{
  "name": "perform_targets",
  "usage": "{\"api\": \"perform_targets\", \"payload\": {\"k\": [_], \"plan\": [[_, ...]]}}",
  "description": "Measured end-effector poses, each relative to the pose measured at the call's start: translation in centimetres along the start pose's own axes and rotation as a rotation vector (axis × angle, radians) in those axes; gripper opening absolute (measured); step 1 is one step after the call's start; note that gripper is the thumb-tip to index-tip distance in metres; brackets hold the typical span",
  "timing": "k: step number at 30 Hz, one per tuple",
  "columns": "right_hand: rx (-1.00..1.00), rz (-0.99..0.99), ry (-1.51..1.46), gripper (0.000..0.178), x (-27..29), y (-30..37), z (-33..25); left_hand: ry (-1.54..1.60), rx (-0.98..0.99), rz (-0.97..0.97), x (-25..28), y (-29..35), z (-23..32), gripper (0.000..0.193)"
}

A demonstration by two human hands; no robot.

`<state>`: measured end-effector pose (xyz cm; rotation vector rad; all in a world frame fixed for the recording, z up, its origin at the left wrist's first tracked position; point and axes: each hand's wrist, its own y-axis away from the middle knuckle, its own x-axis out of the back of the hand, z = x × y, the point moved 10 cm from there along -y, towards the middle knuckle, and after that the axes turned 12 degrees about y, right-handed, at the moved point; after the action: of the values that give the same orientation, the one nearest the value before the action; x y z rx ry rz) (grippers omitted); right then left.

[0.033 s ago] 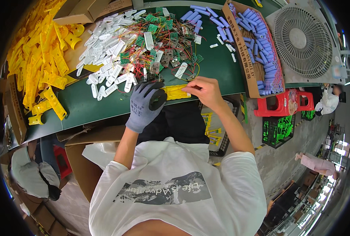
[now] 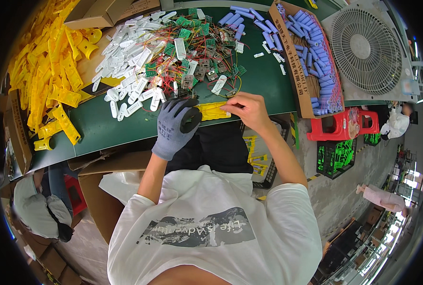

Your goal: Assembling small electronic devices by placing internal components and batteries into yellow plastic shells and attaching covers.

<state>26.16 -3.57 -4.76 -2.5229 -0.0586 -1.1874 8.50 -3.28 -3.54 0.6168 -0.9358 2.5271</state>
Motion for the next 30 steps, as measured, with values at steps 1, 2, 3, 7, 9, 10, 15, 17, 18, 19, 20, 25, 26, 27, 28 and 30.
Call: {"api": "perform_targets", "payload": {"k": [1,2,3,7,9,10,15,17,18,19,20,25,26,27,28,30], "plan": [[-0.001,-0.002,0.002,0.012,-0.1,0.1,0.0,-0.006,0.006,-0.006,-0.2,0.1,-0.2,0.027],[0.028,0.026,0.055,0.011,0.2,0.2,-0.4,-0.012,0.011,-0.012,-0.3,0.3,-0.4,0.027],[0.057,0.056,0.109,0.009,0.4,0.4,-0.8,-0.008,0.011,-0.012,-0.2,0.4,-0.4,0.027],[-0.049,0.097,-0.095,0.007,0.3,1.0,-0.7,-0.005,0.005,0.008,-0.1,0.2,-0.6,0.026],[-0.262,0.061,-0.231,0.01,-0.2,1.3,1.1,-0.007,-0.001,0.008,0.0,-0.1,-0.4,0.026],[-0.267,0.073,-0.234,0.01,0.1,1.1,0.9,-0.002,-0.006,0.009,-0.1,-0.2,-0.3,0.025],[-0.454,-0.231,-0.206,0.017,-0.9,-0.1,1.5,-0.005,-0.039,0.011,-0.2,-0.4,0.1,0.025],[-0.391,-0.166,-0.163,0.016,-0.3,-0.3,0.8,-0.021,0.002,0.02,0.0,-0.3,-0.2,0.025],[-0.333,-0.128,-0.115,0.015,0.0,-0.2,0.3,-0.014,0.006,0.023,-0.1,-0.1,-0.1,0.025],[-0.365,-0.059,-0.18,0.015,-0.1,0.7,0.9,-0.014,0.027,0.028,-0.3,0.1,-0.4,0.025],[-0.351,-0.034,-0.174,0.014,-0.6,1.3,1.5,-0.03,-0.006,0.034,-0.5,0.2,-0.3,0.025],[-0.434,-0.049,-0.146,0.013,-0.4,1.0,1.0,-0.037,-0.006,0.009,-0.1,0.2,0.0,0.024],[-0.399,-0.121,-0.079,0.014,-0.3,0.1,0.2,-0.029,0.0,0.013,0.2,0.1,-0.2,0.024],[-0.368,-0.194,-0.012,0.014,-0.3,-0.4,-0.3,-0.019,0.008,0.014,0.3,0.1,-0.3,0.024],[-0.28,-0.175,0.05,0.015,0.6,-1.4,-0.1,-0.022,-0.002,0.011,0.3,0.0,-0.2,0.024],[-0.324,0.003,-0.005,0.015,4.8,-3.8,2.3,-0.014,0.017,-0.006,0.3,-0.4,-0.2,0.024]]}}
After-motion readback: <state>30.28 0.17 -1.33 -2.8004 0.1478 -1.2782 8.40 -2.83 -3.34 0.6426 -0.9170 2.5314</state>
